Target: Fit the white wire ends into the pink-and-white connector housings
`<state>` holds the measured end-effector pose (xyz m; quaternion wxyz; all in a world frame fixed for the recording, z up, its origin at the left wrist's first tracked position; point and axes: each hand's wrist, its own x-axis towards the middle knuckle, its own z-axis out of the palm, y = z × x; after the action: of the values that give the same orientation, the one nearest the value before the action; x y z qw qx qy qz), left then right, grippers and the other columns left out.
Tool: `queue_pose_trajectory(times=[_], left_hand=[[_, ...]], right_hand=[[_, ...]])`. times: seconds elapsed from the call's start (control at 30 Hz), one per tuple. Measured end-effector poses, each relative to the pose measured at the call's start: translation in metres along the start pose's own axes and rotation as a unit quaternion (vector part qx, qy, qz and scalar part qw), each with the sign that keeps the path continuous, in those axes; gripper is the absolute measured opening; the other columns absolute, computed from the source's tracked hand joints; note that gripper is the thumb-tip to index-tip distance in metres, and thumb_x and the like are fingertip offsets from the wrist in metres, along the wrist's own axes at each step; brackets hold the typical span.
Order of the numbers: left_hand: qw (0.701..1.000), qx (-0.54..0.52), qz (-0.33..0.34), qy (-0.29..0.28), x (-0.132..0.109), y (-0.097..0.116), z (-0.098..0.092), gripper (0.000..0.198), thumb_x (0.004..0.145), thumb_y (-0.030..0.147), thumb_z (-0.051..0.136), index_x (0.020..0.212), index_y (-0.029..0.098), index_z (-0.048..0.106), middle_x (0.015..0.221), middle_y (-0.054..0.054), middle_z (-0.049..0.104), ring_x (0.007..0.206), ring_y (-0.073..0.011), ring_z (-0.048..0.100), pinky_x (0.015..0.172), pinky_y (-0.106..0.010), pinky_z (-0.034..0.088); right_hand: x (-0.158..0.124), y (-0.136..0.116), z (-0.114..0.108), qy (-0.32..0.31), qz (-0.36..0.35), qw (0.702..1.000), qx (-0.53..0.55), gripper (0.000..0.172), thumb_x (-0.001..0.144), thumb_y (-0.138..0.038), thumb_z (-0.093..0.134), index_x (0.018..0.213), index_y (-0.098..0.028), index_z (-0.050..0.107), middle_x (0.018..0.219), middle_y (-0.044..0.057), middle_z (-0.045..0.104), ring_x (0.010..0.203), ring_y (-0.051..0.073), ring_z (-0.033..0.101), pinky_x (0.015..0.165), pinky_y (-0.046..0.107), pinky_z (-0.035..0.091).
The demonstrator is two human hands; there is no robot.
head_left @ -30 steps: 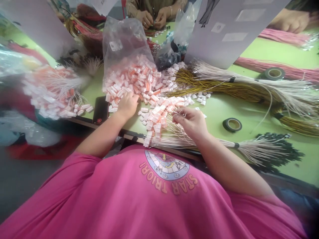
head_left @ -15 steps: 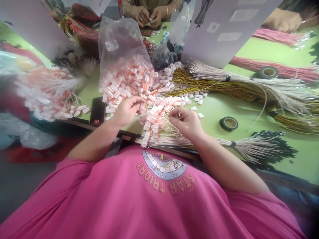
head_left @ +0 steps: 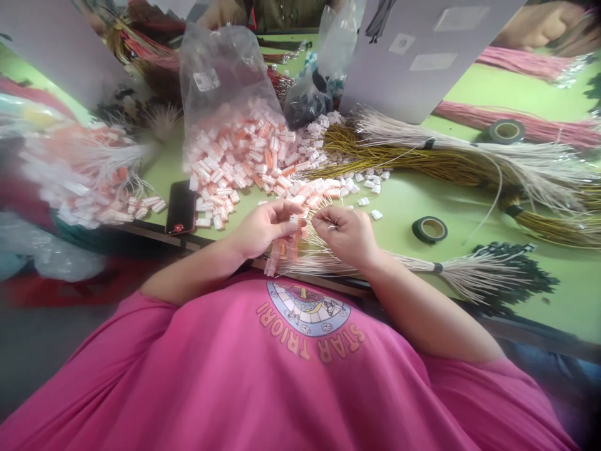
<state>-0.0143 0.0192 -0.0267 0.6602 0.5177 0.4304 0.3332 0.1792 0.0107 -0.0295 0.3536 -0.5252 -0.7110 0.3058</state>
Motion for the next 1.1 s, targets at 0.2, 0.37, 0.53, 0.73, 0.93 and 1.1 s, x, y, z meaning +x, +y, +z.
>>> queue_pose_trajectory(times=[0.2,0.37,0.53,0.73,0.93,1.1], left_hand=[[0.991,0.123,0.029,0.046,-0.004,0.004,0.004,0.02,0.078,0.017,0.067,0.098,0.017,0.064,0.075,-0.002,0.07,0.059,-0.0116,0.066,0.054,-0.022,0.051],[0.99,0.134,-0.035,0.016,-0.008,0.01,0.009,0.024,0.083,0.024,0.063,0.107,0.018,0.061,0.064,-0.001,0.069,0.035,-0.0098,0.056,0.034,-0.021,0.039],[0.99,0.139,-0.024,0.017,-0.008,0.014,0.019,0.021,0.081,0.019,0.063,0.102,0.016,0.065,0.061,0.0,0.067,0.039,-0.01,0.059,0.037,-0.02,0.04],[0.964,0.255,0.07,0.027,-0.003,0.011,0.007,0.019,0.082,0.025,0.063,0.099,0.017,0.067,0.075,-0.003,0.071,0.059,-0.0116,0.065,0.055,-0.023,0.051],[0.838,0.502,0.155,0.148,0.013,0.011,-0.062,0.025,0.085,0.021,0.058,0.109,0.02,0.065,0.11,-0.008,0.065,0.092,-0.0186,0.062,0.084,-0.034,0.05],[0.715,0.686,0.031,0.134,0.031,-0.007,-0.09,0.029,0.082,0.024,0.06,0.11,0.016,0.064,0.113,-0.013,0.06,0.108,-0.0294,0.053,0.091,-0.043,0.045]], right_hand=[[0.002,0.001,0.0,-0.023,-0.006,1.0,-0.01,0.013,0.073,-0.021,0.055,0.068,-0.017,0.066,0.057,-0.001,0.059,0.053,0.01,0.045,0.054,0.025,0.035],[0.001,-0.001,0.001,-0.023,-0.012,1.0,-0.005,0.013,0.075,-0.022,0.054,0.069,-0.018,0.065,0.06,0.0,0.061,0.056,0.011,0.05,0.055,0.025,0.037],[-0.003,0.002,0.008,-0.009,-0.03,0.999,-0.007,0.015,0.078,-0.025,0.054,0.07,-0.018,0.064,0.061,0.001,0.062,0.054,0.01,0.049,0.054,0.025,0.037],[0.002,0.003,0.002,-0.027,-0.011,0.999,0.02,0.017,0.079,-0.029,0.057,0.07,-0.019,0.066,0.062,0.001,0.064,0.057,0.011,0.052,0.056,0.027,0.041],[0.014,0.017,-0.012,0.006,-0.033,0.983,0.18,0.007,0.074,-0.024,0.064,0.073,-0.022,0.071,0.086,0.003,0.069,0.085,0.017,0.062,0.079,0.034,0.047],[0.016,0.029,-0.008,-0.04,0.092,0.953,0.287,0.015,0.064,-0.025,0.074,0.078,-0.018,0.071,0.071,0.001,0.067,0.064,0.013,0.059,0.063,0.031,0.047]])
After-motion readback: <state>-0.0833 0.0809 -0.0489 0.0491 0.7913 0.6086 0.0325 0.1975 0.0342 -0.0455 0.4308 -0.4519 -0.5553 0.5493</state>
